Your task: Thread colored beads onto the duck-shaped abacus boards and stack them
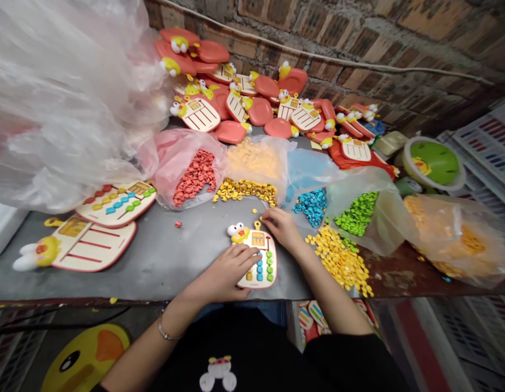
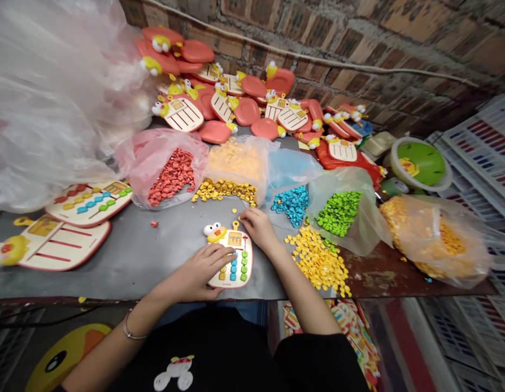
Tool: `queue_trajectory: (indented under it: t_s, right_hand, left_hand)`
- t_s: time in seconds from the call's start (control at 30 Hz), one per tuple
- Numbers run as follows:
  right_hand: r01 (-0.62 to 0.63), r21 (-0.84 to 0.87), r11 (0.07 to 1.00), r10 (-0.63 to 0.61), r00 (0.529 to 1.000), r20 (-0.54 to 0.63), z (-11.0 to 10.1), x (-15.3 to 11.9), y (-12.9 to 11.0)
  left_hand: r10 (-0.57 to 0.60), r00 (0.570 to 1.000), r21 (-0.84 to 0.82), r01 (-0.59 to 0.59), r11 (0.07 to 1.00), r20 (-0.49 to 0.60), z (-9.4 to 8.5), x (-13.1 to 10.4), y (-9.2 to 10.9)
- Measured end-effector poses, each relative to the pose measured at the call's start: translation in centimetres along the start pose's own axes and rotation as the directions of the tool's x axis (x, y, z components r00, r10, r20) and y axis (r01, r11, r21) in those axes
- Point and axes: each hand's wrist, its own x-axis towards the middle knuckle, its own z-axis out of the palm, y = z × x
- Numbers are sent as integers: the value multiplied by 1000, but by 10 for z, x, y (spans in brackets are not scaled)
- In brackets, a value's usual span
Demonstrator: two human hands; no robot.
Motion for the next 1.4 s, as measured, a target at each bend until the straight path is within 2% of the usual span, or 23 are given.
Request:
queue_trajectory:
  t_s: [0.17,0.3,0.47,0.57,0.8,0.87,0.97,1.03,1.1,1.23,1.4]
  right_hand:
    - [37,33,999,-41,990,135,-28,-28,-13]
    - [44,2,999,-43,980,195,-28,-36,-18]
    - [85,-25,996,-77,970,229,-22,-31,-17]
    - [88,16,996,-89,955,282,-25,-24,-14]
    - [-41,156,987,-18,933,359,-28,-10,-3]
    - [-151,174,973,66,906,418,-29,-3,2]
    - [-322,175,930,171,804,569,-29,12,8]
    - [-336,129,933,171,728,664,-28,25,8]
    - [-262,48,964,149,682,716,-26,37,7]
    - [-108,-47,993,106,650,752,-20,51,3]
    - [-152,-25,988,120,660,742,-22,48,3]
  left_hand:
    - [3,1000,-2,-3,1000,2,1,1,-2]
    - [3,1000,-10,-3,1000,4,1,1,-2]
    - [2,1000,-14,-2,1000,9,0,1,-1]
    - [0,1000,-16,0,1000,15,0,1,-1]
    - [-4,1000,-38,5,999,15,1,2,-3]
    - [-3,1000,-42,4,999,18,2,2,-4]
    - [3,1000,-44,-2,999,30,4,2,-6]
    - [2,999,-43,-1,999,42,5,1,-7]
    - [-2,999,-42,4,999,45,6,1,-8]
    - [-3,999,-43,5,999,38,6,2,-9]
    - [-12,999,-47,15,999,52,2,3,-7]
